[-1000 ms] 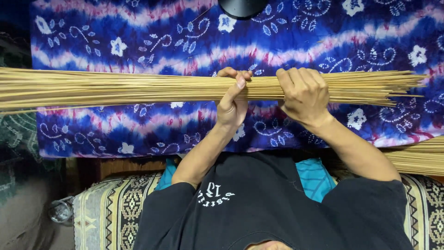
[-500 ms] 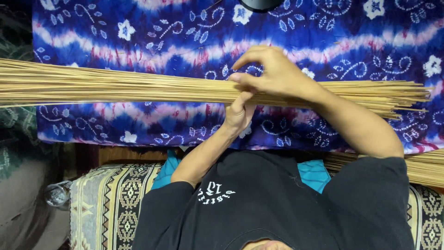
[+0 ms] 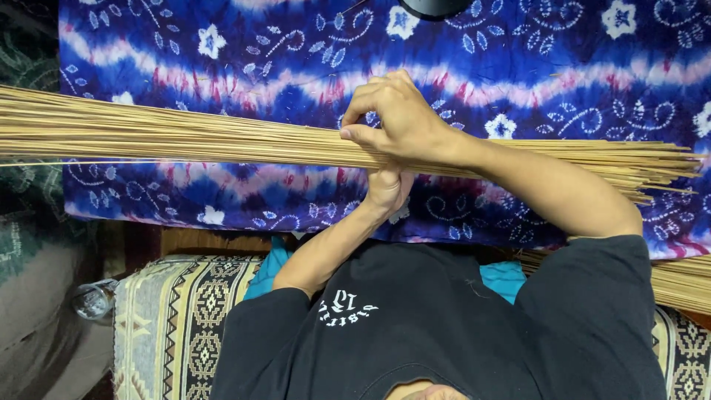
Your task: Gathering, aligning, and tying long bamboo sticks into a large bundle
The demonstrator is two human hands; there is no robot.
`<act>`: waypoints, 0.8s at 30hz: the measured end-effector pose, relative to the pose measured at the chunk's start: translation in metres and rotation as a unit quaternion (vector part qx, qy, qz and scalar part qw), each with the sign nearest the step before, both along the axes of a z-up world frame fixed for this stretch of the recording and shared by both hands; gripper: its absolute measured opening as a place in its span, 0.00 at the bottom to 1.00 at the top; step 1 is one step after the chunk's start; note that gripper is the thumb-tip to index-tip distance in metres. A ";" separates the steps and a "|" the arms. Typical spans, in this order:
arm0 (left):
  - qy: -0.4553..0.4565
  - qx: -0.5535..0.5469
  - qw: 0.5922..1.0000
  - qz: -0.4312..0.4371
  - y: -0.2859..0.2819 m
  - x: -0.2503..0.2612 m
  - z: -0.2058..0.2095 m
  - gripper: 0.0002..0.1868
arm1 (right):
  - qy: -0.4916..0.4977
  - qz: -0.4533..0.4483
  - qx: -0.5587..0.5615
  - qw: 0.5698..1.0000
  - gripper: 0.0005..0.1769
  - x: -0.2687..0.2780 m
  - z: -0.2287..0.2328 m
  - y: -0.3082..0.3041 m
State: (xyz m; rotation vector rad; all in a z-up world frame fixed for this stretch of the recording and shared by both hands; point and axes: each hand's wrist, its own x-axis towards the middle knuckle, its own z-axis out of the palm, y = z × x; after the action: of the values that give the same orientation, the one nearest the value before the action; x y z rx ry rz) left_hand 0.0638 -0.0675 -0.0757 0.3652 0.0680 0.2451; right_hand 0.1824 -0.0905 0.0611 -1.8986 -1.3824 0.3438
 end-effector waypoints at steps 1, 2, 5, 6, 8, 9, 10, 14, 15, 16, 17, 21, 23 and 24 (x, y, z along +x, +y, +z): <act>0.000 0.000 1.000 0.000 0.000 0.000 -0.001 0.24 | 0.000 0.000 0.000 1.000 0.05 -0.001 -0.002 -0.001; 0.000 -0.001 1.000 0.004 -0.001 0.001 -0.003 0.25 | -0.006 0.003 -0.015 1.000 0.06 -0.002 -0.004 -0.003; 0.002 -0.005 1.000 0.009 -0.004 0.001 -0.007 0.26 | 0.018 0.013 -0.029 0.999 0.07 0.000 0.001 -0.006; 0.002 -0.007 1.000 0.013 -0.004 0.000 -0.009 0.26 | 0.046 0.022 -0.028 0.998 0.07 0.001 0.005 -0.006; 0.003 -0.009 1.000 0.016 -0.007 0.000 -0.012 0.27 | 0.075 0.030 -0.026 0.996 0.07 0.008 0.004 -0.008; 0.003 -0.011 1.000 0.018 -0.008 0.001 -0.014 0.27 | 0.102 0.039 -0.023 0.994 0.08 0.011 0.004 -0.009; 0.003 -0.010 1.000 0.017 -0.009 0.003 -0.018 0.27 | 0.102 0.038 -0.023 0.994 0.08 0.016 0.004 -0.014; 0.023 0.074 0.996 0.044 -0.004 0.006 0.017 0.24 | 0.180 0.052 -0.049 0.981 0.07 0.032 0.009 -0.026; 0.012 0.061 0.997 0.037 0.000 0.006 0.039 0.15 | 0.187 0.044 -0.059 0.980 0.06 0.035 0.011 -0.028; 0.013 0.062 0.997 0.036 0.000 0.006 0.040 0.15 | 0.188 0.043 -0.058 0.980 0.06 0.037 0.012 -0.033; 0.019 0.052 0.998 0.035 0.000 0.007 0.042 0.17 | 0.184 0.037 -0.065 0.980 0.06 0.039 0.014 -0.038; 0.037 0.056 0.997 0.028 0.000 0.010 0.038 0.26 | 0.136 -0.022 -0.071 0.988 0.07 0.049 0.005 -0.061; 0.034 0.057 0.997 0.029 0.000 0.011 0.037 0.25 | 0.075 -0.090 -0.085 0.989 0.08 0.056 -0.007 -0.083; 0.030 0.058 0.997 0.032 0.000 0.011 0.036 0.25 | 0.013 -0.155 -0.099 0.983 0.10 0.059 -0.012 -0.094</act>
State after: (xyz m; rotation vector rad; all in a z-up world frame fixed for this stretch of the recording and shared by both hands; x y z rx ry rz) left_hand 0.0751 -0.0674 -0.0397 0.4854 0.1248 0.3029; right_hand 0.2416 -0.1840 0.0486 -2.2254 -1.0437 0.3600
